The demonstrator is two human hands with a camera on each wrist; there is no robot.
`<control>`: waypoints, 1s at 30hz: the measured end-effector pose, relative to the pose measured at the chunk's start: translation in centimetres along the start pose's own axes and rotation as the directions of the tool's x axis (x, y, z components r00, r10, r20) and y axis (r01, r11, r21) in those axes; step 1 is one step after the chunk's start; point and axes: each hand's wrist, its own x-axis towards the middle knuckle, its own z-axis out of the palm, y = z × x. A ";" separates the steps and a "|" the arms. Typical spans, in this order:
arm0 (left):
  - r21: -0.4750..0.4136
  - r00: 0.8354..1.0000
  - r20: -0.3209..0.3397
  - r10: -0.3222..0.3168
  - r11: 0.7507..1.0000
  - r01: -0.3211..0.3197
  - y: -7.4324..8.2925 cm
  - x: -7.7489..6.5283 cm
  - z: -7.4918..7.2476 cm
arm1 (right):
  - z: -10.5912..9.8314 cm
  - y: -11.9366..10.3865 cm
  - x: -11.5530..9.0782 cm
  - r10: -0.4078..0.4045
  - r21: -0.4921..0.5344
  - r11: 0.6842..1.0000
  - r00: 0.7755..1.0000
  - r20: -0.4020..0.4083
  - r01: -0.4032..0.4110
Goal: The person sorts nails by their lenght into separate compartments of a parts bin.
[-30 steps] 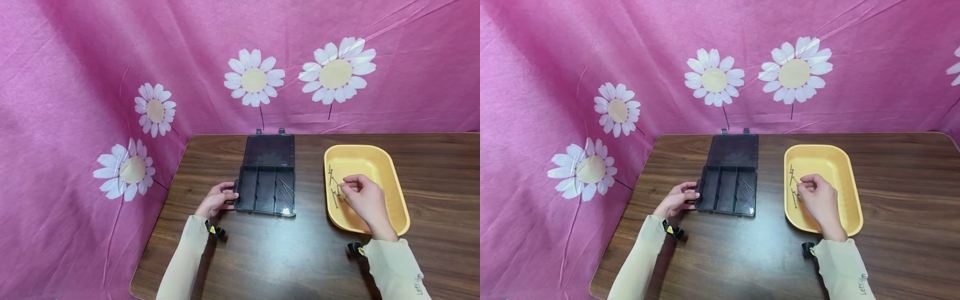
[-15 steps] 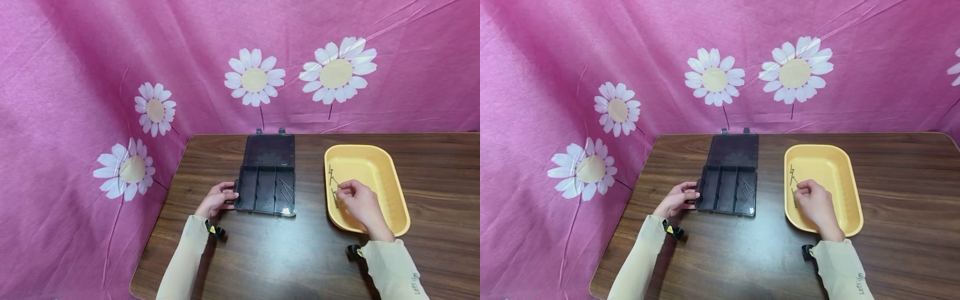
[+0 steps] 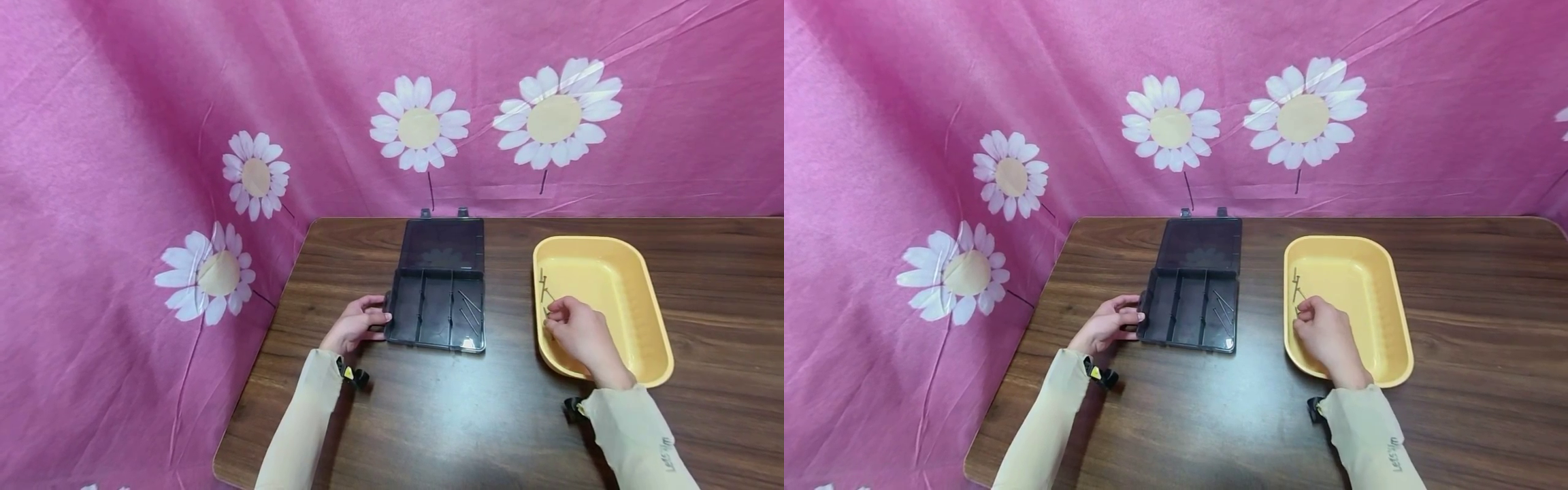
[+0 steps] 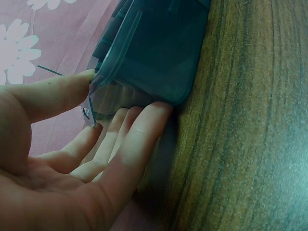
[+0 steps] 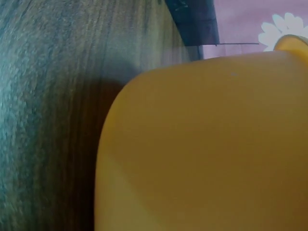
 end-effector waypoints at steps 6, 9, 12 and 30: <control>0.000 1.000 -0.004 0.006 1.000 -0.006 0.1 -0.1 0.0 | 0.1 0.0 0.3 -0.013 -0.030 0.999 1.000 0.016 0.013; 0.000 1.000 -0.004 0.004 1.000 -0.004 0.1 -0.1 0.0 | 0.1 -0.1 0.4 -0.024 -0.055 0.998 0.999 0.031 0.026; 0.001 1.000 -0.004 0.002 1.000 -0.002 0.1 -0.1 0.0 | 0.2 -0.1 0.6 -0.039 -0.088 0.995 0.998 0.045 0.043; -0.010 1.000 -0.001 0.004 1.000 -0.004 -0.1 0.1 0.0 | 0.8 -0.4 0.8 -0.057 -0.135 0.989 0.996 0.075 0.067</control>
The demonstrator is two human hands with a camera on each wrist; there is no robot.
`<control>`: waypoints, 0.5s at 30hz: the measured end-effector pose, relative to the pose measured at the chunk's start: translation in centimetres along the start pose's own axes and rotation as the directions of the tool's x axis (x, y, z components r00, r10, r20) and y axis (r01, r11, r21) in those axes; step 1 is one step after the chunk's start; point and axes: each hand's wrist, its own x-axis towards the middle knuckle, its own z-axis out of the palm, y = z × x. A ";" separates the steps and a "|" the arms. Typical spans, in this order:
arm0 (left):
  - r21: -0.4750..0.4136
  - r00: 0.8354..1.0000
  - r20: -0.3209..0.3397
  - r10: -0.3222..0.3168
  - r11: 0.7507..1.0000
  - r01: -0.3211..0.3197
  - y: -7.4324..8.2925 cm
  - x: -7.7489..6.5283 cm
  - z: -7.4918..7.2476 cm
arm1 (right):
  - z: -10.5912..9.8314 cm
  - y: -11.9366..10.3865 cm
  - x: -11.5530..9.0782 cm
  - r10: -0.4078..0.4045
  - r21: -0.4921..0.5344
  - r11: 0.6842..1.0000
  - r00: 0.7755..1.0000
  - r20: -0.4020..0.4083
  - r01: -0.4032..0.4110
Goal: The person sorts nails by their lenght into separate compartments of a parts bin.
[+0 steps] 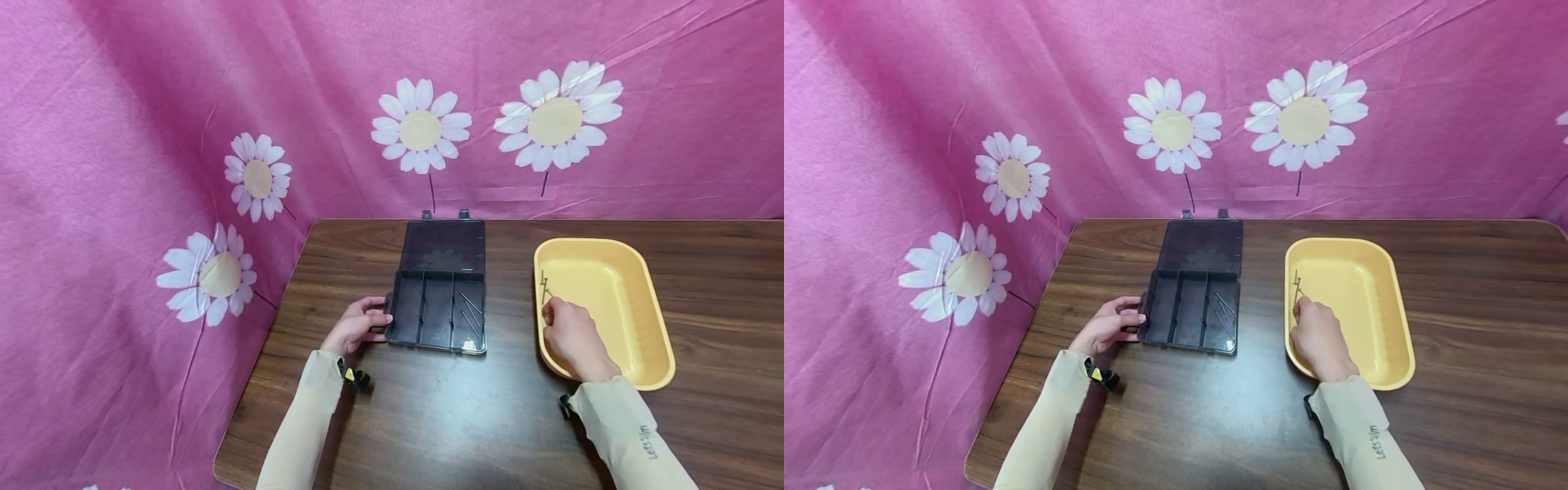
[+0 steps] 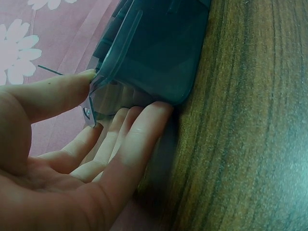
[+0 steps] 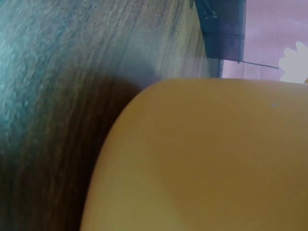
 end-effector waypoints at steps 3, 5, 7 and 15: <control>-0.003 1.000 0.003 0.002 1.000 -0.002 0.0 -0.1 0.0 | -0.3 -0.2 -0.1 0.022 -0.020 1.000 0.999 0.027 -0.021; -0.010 1.000 0.002 -0.001 1.000 0.001 0.1 -0.1 0.0 | -0.5 -0.3 -0.2 0.046 -0.041 0.998 0.997 0.056 -0.044; -0.012 1.000 0.004 0.002 1.000 -0.002 0.1 -0.1 0.0 | -0.8 -0.3 -0.3 0.073 -0.066 0.996 0.993 0.091 -0.067; 0.000 1.000 -0.007 -0.009 1.000 0.009 0.1 -0.1 0.0 | -1.3 -0.2 -0.7 0.070 -0.131 0.990 0.985 0.161 -0.049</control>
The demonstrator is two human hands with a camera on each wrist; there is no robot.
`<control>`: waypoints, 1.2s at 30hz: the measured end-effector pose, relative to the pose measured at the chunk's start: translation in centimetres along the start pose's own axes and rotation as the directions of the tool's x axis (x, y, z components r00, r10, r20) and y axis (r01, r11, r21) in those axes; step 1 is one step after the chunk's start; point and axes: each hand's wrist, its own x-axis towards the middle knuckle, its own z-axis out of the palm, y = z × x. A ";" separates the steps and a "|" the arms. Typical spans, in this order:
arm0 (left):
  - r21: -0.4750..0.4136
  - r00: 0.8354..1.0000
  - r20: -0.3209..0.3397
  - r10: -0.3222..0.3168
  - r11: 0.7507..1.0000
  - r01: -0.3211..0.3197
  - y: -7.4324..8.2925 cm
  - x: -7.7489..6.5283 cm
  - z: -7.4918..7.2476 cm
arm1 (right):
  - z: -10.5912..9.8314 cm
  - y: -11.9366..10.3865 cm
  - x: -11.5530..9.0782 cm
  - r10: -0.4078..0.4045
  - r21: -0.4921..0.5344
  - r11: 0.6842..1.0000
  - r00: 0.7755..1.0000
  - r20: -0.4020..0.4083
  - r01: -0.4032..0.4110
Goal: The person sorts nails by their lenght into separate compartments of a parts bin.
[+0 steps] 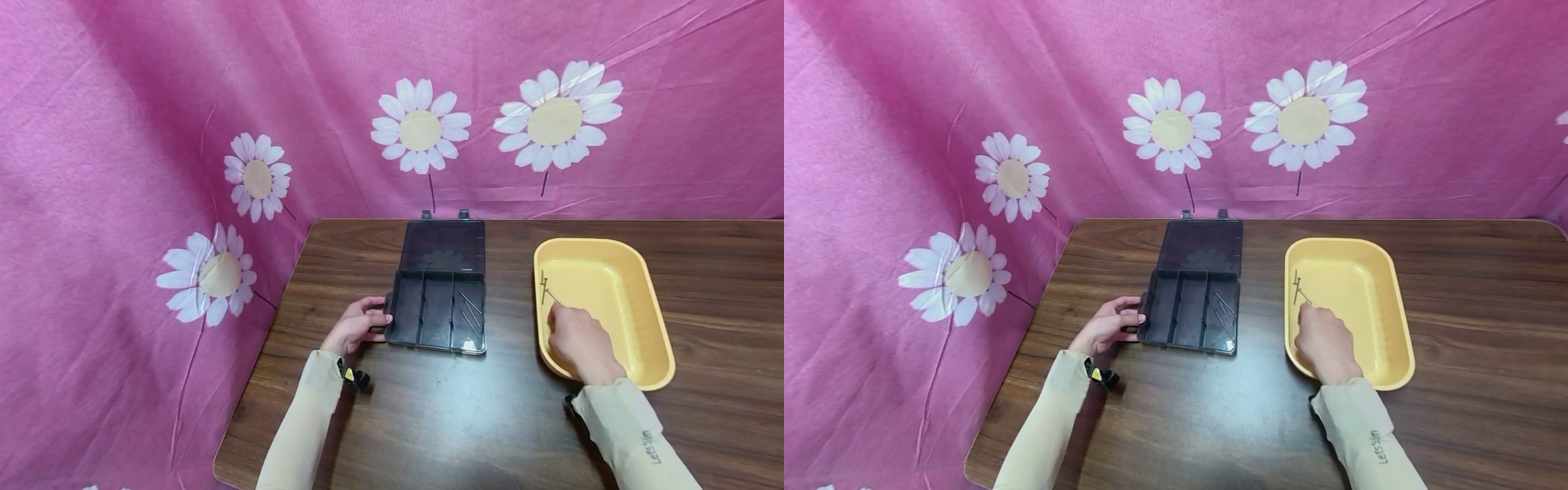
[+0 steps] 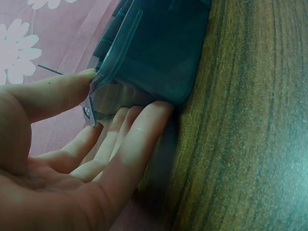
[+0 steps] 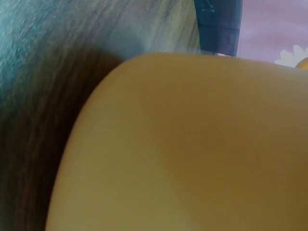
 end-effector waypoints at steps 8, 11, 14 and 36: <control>-0.004 1.000 -0.006 0.004 1.000 -0.004 -0.1 0.0 0.1 | 0.3 -0.1 -0.2 0.000 -0.032 0.999 1.000 0.008 0.000; 0.000 1.000 -0.007 0.008 1.000 -0.008 -0.1 0.0 0.1 | 0.5 -0.1 -0.3 0.005 -0.036 0.999 1.000 0.001 -0.004; 0.000 1.000 -0.006 0.009 1.000 -0.009 -0.1 0.0 0.1 | 0.7 0.0 -0.3 0.003 -0.039 0.999 1.000 -0.009 -0.004; -0.013 1.000 0.011 0.004 1.000 -0.004 0.1 0.1 0.2 | 1.2 0.7 -0.3 -0.011 0.012 1.000 0.997 -0.071 0.012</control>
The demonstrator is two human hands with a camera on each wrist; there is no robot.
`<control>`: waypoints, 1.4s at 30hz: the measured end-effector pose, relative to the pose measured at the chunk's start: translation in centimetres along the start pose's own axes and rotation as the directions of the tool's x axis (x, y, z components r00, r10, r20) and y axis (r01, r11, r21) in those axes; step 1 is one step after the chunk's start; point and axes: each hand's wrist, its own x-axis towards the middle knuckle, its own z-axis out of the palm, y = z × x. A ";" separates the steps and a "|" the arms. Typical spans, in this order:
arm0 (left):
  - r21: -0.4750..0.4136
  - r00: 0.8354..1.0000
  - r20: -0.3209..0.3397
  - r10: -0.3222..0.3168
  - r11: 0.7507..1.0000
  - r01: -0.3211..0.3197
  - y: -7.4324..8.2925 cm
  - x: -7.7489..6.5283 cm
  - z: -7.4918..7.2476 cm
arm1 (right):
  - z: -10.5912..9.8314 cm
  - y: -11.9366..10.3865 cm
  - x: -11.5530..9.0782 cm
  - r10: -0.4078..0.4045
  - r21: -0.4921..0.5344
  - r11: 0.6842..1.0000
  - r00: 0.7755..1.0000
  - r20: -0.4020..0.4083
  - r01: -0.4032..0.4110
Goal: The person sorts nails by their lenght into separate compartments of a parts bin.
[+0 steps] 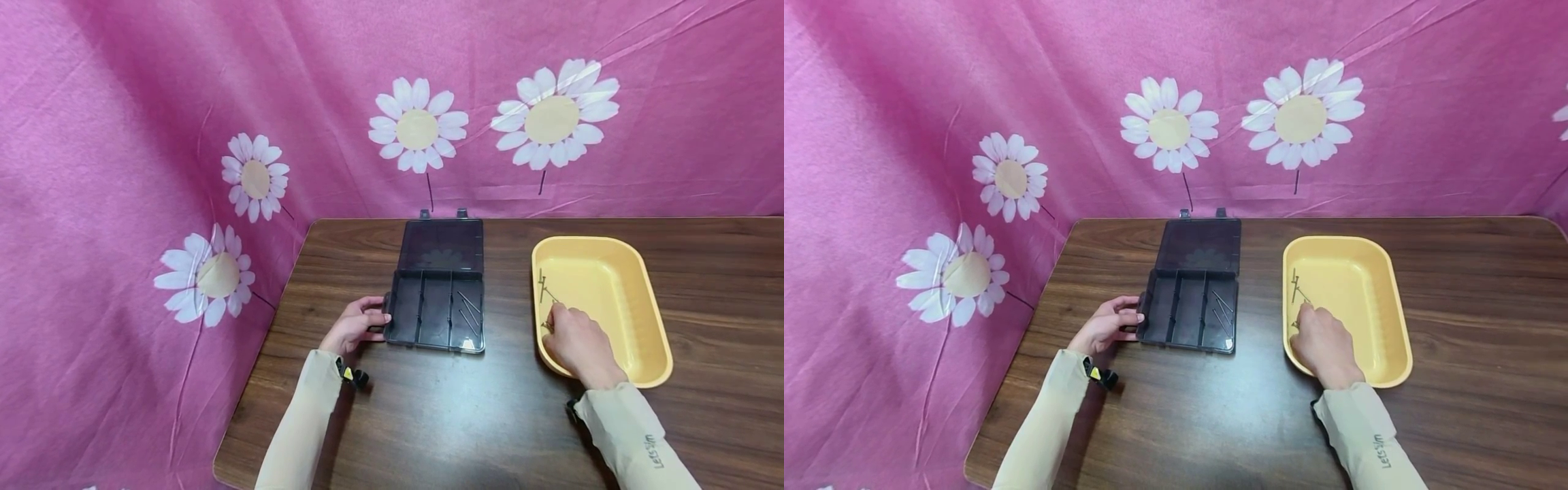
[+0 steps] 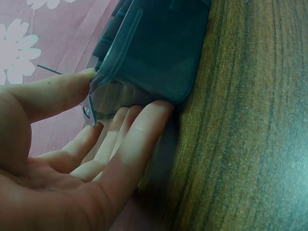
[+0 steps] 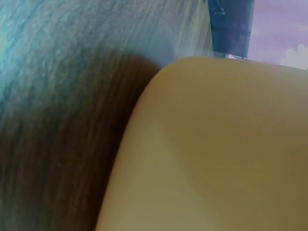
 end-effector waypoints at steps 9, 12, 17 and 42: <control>0.015 1.000 -0.012 0.003 1.000 -0.003 0.1 -0.1 0.1 | -0.5 0.1 -0.2 -0.002 0.041 0.999 1.000 0.001 0.002; 0.016 1.000 -0.014 -0.003 1.000 0.003 0.0 -0.1 0.0 | -0.8 0.2 -0.4 -0.001 0.040 0.999 1.000 0.018 0.000; 0.020 1.000 -0.002 0.005 1.000 -0.005 -0.1 -0.1 0.0 | -1.6 0.3 -0.7 -0.004 0.041 0.999 0.998 0.055 0.002; 0.016 1.000 0.011 0.013 1.000 -0.013 -0.1 -0.1 0.0 | -3.3 1.4 -1.3 -0.069 0.140 0.986 0.990 -0.120 0.086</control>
